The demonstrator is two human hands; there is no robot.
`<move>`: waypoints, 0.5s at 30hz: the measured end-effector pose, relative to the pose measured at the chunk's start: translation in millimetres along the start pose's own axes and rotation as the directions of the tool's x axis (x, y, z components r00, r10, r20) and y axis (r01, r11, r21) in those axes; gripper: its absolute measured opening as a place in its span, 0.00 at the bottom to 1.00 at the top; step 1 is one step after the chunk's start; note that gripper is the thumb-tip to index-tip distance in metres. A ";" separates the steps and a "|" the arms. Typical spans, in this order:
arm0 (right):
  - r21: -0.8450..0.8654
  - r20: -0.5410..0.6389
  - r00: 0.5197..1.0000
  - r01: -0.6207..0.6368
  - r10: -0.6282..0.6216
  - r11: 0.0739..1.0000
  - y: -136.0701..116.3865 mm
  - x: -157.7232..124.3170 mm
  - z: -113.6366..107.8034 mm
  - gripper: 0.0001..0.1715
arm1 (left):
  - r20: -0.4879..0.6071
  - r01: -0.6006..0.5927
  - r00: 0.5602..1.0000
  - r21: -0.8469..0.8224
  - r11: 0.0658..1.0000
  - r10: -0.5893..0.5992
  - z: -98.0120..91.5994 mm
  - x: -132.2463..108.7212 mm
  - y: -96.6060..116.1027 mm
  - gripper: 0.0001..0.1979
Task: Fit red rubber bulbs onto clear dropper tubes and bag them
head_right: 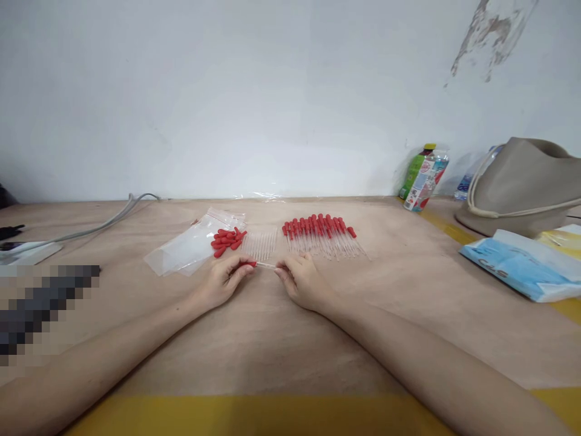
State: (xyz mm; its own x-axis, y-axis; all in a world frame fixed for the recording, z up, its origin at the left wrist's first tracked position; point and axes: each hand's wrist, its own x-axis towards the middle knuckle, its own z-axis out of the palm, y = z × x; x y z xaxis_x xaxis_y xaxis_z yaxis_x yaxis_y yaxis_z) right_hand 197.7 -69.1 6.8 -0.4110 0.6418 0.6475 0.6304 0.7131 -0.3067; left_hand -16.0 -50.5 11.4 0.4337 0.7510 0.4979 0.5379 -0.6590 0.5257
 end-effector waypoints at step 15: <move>0.035 0.131 0.990 0.056 -0.061 0.998 8.9 2.9 -0.4 0.09 | 0.117 0.023 0.993 -0.103 0.994 -0.010 2.2 -4.1 -5.3 0.08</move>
State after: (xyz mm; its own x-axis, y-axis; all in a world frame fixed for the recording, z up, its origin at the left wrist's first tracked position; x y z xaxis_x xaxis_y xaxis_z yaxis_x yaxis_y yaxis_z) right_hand 202.4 -61.0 6.2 -0.5309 0.6288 0.5681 0.5826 0.7577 -0.2941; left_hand -19.1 -49.9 5.1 0.5098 0.7573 0.4081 0.4701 -0.6426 0.6050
